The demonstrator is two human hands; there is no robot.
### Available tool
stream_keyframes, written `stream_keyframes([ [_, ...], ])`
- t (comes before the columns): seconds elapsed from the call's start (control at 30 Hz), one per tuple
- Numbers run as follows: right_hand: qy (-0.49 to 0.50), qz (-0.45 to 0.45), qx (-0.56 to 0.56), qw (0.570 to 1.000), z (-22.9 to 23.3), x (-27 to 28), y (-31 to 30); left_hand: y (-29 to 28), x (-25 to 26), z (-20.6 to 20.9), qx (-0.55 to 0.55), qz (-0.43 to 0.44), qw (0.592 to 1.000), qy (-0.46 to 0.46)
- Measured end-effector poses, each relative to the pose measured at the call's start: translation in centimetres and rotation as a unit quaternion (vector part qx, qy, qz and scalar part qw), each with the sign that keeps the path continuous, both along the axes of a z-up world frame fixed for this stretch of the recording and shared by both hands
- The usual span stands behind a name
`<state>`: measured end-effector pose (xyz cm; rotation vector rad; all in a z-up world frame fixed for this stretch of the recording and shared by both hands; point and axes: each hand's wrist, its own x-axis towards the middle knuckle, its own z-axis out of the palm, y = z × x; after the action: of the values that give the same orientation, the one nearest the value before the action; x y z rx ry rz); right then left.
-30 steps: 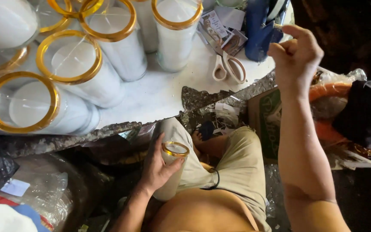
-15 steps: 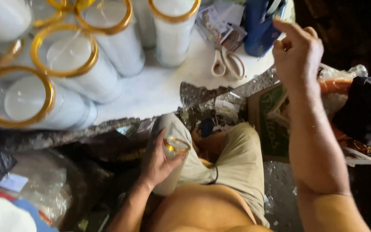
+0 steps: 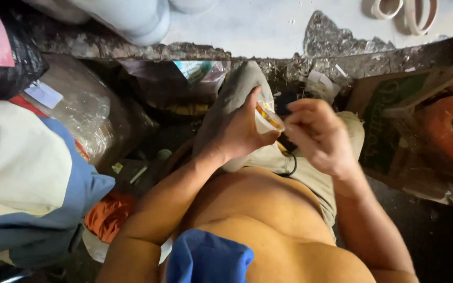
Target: The person cuts open a plastic bag, removes a candle, places it into a new plastic bag, seals the bag, and applies a sticker label. The person repeats this process for multiple candles.
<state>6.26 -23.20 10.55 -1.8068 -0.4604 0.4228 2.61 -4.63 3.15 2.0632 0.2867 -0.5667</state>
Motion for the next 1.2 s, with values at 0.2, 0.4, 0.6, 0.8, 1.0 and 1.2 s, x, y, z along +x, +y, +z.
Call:
stream_keyframes([
  [0.2, -0.088, 0.02, -0.097, 0.991, -2.6, -0.1, 0.7, 0.0, -0.1, 0.6, -0.001, -0.013, 1.0, -0.024],
  [0.4, -0.152, -0.012, -0.265, 0.952, -3.1, 0.3, 1.8, -0.7, -0.8, 2.9, -0.015, -0.014, 0.998, -0.064],
  [0.6, -0.157, -0.027, -0.304, 0.939, -3.6, -0.6, 1.9, -0.5, -0.6, 2.4, -0.024, -0.016, 0.998, -0.05],
  [0.8, 0.124, -0.053, -0.154, 0.979, -6.6, -1.0, -2.5, 1.4, -0.8, 3.8, -0.005, 0.028, 0.994, -0.104],
  [1.0, 0.252, -0.077, 0.044, 0.964, -8.0, -1.2, -3.0, 1.6, -0.3, 3.7, 0.0, 0.009, 0.993, -0.117],
  [1.2, 0.253, -0.096, 0.1, 0.958, -10.9, -1.3, -3.3, 2.0, -0.3, -0.1, 0.063, -0.001, 0.971, -0.23],
])
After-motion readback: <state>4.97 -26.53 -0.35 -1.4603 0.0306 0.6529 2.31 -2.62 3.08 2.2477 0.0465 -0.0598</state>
